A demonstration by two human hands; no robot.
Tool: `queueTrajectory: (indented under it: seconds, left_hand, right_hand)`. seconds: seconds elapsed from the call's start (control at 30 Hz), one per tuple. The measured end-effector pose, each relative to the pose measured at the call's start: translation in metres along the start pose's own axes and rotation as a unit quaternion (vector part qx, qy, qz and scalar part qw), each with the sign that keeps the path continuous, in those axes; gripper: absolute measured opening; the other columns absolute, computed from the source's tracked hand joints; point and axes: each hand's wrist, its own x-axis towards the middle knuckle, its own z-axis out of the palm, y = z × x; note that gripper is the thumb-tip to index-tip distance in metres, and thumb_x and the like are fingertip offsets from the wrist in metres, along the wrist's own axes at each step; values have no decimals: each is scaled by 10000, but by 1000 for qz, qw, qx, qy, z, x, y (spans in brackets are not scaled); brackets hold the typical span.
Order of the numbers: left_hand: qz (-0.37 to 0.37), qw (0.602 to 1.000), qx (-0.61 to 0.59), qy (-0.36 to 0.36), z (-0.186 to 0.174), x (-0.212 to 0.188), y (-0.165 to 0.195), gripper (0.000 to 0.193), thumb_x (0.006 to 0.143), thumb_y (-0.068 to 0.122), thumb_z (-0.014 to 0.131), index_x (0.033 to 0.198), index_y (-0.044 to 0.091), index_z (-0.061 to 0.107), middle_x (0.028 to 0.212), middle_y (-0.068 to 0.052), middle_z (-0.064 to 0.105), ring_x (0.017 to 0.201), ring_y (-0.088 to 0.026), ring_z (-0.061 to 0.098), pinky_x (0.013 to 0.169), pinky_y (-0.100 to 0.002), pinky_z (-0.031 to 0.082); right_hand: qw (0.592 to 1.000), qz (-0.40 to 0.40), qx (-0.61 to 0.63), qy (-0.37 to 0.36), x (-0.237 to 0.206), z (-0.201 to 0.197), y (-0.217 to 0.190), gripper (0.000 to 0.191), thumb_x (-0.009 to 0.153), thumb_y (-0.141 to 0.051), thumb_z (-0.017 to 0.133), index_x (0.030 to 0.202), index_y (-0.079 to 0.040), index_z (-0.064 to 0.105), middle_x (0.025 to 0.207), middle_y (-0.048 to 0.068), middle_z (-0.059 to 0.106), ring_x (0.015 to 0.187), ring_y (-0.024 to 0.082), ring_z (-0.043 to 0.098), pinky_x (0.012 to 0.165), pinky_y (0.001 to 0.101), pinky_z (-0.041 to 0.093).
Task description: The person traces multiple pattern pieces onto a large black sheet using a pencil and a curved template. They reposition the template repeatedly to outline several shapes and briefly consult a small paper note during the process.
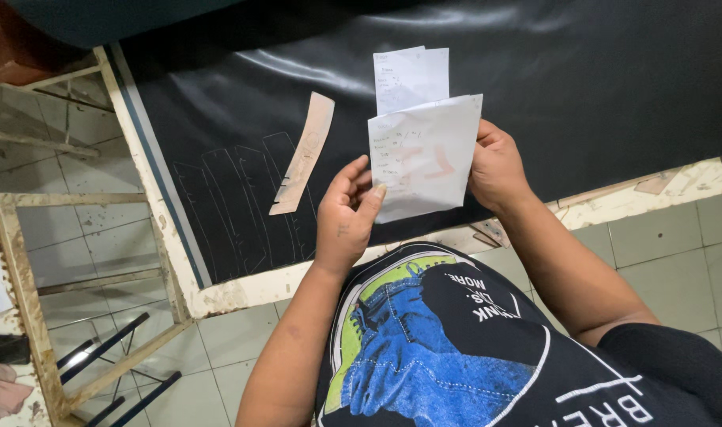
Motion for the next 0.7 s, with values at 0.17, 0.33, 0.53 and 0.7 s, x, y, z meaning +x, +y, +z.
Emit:
queueTrajectory:
  seconds: [0.17,0.33,0.53,0.7]
  left_hand:
    - [-26,999,-16,-11,3,-2,8,475,981,77,631,1417,-73,516,1197,-183,725,1059,-156,695,945,-287,561]
    - [-31,999,-11,-1,5,-1,12,431,991,68,615,1391,-77,542,1166,-181,751,1024,-137,705,918,-262,561]
    - [-40,999,-32,14,3,0,11,403,1004,65,596,1376,-83,547,1168,-177,751,1021,-132,710,908,-260,567]
    - [-36,999,-29,20,3,0,8,395,999,52,587,1366,-90,556,1171,-175,752,1030,-126,705,916,-254,559]
  right_hand:
    - [1000,5,1,3,1,0,3,158,1033,-67,646,1162,14,686,1028,74,739,862,112,704,774,263,590]
    - [998,23,56,22,1,-2,7,299,1053,-242,592,1177,20,664,1053,67,729,917,110,713,844,270,601]
    - [994,25,89,-49,0,-2,5,447,1044,-342,489,1190,33,681,1007,95,740,834,104,694,776,244,567]
    - [999,34,-26,14,-1,5,8,186,999,-103,618,1143,11,649,1023,78,721,876,116,694,842,284,593]
